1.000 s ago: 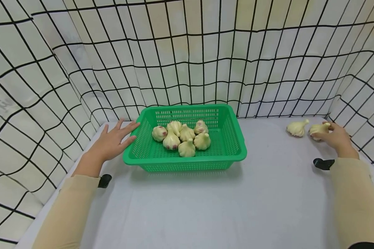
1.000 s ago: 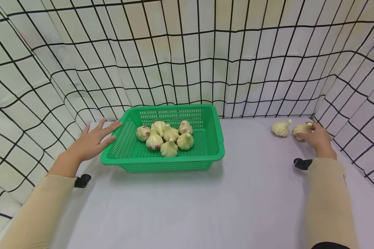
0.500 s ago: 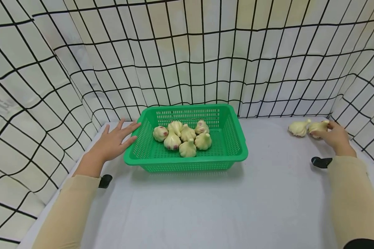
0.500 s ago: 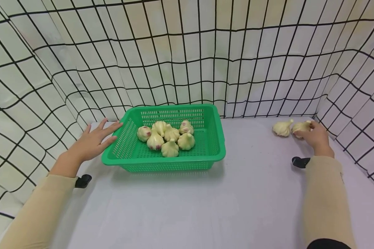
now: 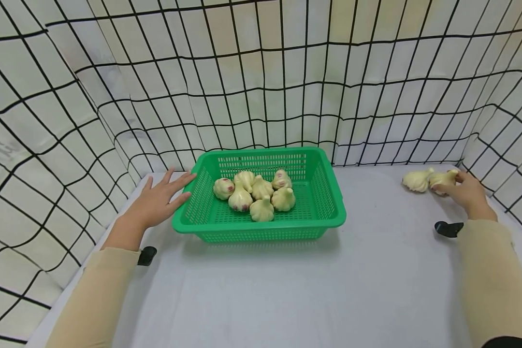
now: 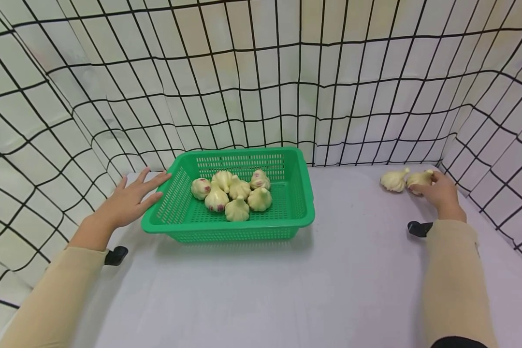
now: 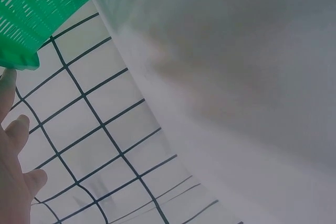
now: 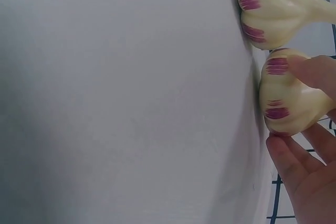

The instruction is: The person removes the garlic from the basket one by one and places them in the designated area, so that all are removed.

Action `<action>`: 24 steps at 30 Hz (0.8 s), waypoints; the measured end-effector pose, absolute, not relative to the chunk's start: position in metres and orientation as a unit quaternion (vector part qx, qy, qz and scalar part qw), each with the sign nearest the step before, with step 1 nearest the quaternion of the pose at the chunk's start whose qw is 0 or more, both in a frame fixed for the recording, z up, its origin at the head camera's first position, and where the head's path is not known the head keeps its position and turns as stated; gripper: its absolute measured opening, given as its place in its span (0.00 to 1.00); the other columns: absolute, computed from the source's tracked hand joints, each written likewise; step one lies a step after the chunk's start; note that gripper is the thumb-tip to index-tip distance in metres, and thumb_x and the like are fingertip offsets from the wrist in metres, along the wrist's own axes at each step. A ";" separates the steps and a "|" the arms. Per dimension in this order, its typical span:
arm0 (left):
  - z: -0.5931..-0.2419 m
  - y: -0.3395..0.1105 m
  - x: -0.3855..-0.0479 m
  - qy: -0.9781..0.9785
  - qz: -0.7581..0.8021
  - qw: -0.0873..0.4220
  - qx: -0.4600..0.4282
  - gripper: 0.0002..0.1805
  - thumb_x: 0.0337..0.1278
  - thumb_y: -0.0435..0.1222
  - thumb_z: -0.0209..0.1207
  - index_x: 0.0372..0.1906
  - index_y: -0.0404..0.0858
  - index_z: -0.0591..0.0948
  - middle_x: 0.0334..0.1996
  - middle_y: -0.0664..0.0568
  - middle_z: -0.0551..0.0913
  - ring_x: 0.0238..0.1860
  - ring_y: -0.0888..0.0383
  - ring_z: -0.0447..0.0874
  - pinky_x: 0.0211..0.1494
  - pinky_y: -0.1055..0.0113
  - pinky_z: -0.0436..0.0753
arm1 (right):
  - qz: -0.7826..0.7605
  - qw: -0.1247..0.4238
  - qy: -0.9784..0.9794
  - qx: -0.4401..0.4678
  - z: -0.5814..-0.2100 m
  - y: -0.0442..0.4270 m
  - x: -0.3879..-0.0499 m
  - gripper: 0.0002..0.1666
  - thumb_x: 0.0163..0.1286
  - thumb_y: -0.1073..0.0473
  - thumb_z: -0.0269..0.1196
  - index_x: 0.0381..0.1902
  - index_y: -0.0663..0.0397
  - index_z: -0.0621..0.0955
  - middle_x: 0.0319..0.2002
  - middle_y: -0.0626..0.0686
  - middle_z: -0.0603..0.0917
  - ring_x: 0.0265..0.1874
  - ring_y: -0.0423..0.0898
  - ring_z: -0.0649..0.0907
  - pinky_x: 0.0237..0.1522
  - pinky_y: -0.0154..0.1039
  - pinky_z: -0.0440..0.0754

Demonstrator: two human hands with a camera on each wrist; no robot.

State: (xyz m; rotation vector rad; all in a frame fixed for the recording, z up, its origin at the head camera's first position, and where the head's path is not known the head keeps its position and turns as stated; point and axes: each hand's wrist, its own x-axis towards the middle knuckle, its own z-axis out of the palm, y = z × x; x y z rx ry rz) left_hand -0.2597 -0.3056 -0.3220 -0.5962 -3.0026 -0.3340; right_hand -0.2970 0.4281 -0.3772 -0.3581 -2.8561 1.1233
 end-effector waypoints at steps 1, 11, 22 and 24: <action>-0.322 -0.305 -0.259 -0.974 -0.109 0.032 -0.194 0.35 0.81 0.56 0.42 0.82 0.46 0.58 0.80 0.44 0.56 0.81 0.36 0.37 0.74 0.31 0.29 | 0.362 0.025 -0.925 -0.113 -0.377 0.428 -0.297 0.56 0.77 0.40 0.57 0.77 0.76 0.45 0.74 0.80 0.49 0.72 0.80 0.50 0.69 0.74 0.52; -0.322 -0.305 -0.261 -0.974 -0.108 0.034 -0.196 0.35 0.81 0.56 0.41 0.82 0.46 0.57 0.80 0.43 0.56 0.81 0.35 0.38 0.74 0.30 0.29 | 0.363 0.017 -0.926 -0.100 -0.380 0.434 -0.298 0.56 0.76 0.41 0.58 0.77 0.78 0.44 0.73 0.82 0.49 0.71 0.81 0.51 0.69 0.74 0.53; -0.322 -0.305 -0.259 -0.975 -0.112 0.029 -0.192 0.35 0.81 0.56 0.42 0.83 0.46 0.57 0.80 0.42 0.56 0.81 0.36 0.36 0.74 0.30 0.29 | 0.413 0.028 -0.904 -0.106 -0.388 0.441 -0.292 0.58 0.75 0.45 0.61 0.79 0.71 0.39 0.75 0.79 0.46 0.73 0.80 0.49 0.71 0.73 0.50; -0.322 -0.305 -0.260 -0.975 -0.111 0.029 -0.192 0.35 0.81 0.57 0.42 0.83 0.47 0.57 0.80 0.42 0.56 0.81 0.36 0.36 0.74 0.30 0.30 | 0.418 0.029 -0.901 -0.110 -0.389 0.443 -0.291 0.58 0.75 0.46 0.61 0.80 0.69 0.39 0.76 0.77 0.46 0.73 0.80 0.48 0.71 0.73 0.50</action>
